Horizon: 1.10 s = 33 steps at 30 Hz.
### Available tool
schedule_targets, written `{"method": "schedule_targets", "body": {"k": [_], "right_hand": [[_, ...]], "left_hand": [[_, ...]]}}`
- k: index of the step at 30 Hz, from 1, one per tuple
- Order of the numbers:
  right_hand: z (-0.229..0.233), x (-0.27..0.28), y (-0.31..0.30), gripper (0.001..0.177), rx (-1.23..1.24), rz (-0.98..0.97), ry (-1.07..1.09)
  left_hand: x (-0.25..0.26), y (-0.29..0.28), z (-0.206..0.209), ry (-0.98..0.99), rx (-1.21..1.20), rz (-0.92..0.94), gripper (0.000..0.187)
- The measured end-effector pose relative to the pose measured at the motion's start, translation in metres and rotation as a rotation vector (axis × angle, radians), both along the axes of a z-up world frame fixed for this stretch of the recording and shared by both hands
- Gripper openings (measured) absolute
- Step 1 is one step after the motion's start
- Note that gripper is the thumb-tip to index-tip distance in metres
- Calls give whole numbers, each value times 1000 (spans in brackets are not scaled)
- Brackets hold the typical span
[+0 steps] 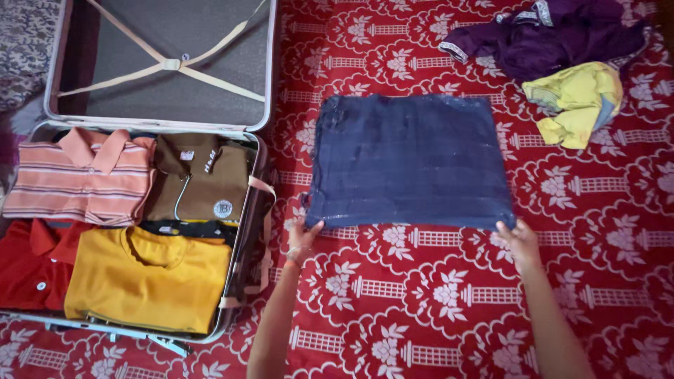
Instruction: The person folds a blue piece of cloth on a bed, places it into a suitcase alongside other clothes, and then fastens the suitcase straps before closing the lid.
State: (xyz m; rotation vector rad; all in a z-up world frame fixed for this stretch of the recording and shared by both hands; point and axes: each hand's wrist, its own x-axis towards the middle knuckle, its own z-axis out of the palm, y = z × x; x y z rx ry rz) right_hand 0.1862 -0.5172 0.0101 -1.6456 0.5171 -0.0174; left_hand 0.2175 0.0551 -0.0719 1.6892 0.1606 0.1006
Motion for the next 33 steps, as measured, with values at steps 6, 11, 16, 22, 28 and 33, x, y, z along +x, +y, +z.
{"method": "schedule_targets", "body": {"k": [6,11,16,22,28,33], "right_hand": [[12,-84,8,29,32,235,-116],[19,-138,11,30,-116,257,-9],[15,-166,14,37,-161,339,195],[9,-143,26,48,-767,226,317],[-7,-57,123,51,-963,151,-515],[-26,-10,202,57,-1098,379,-434]], "left_hand": [[-100,12,16,320,137,-29,28],[-149,21,27,231,144,-96,32],[-187,28,35,165,494,-144,43],[-169,-23,62,-23,1039,129,74],[-77,-128,65,-382,1027,-138,66],[-35,-179,39,-401,977,-250,70]]}}
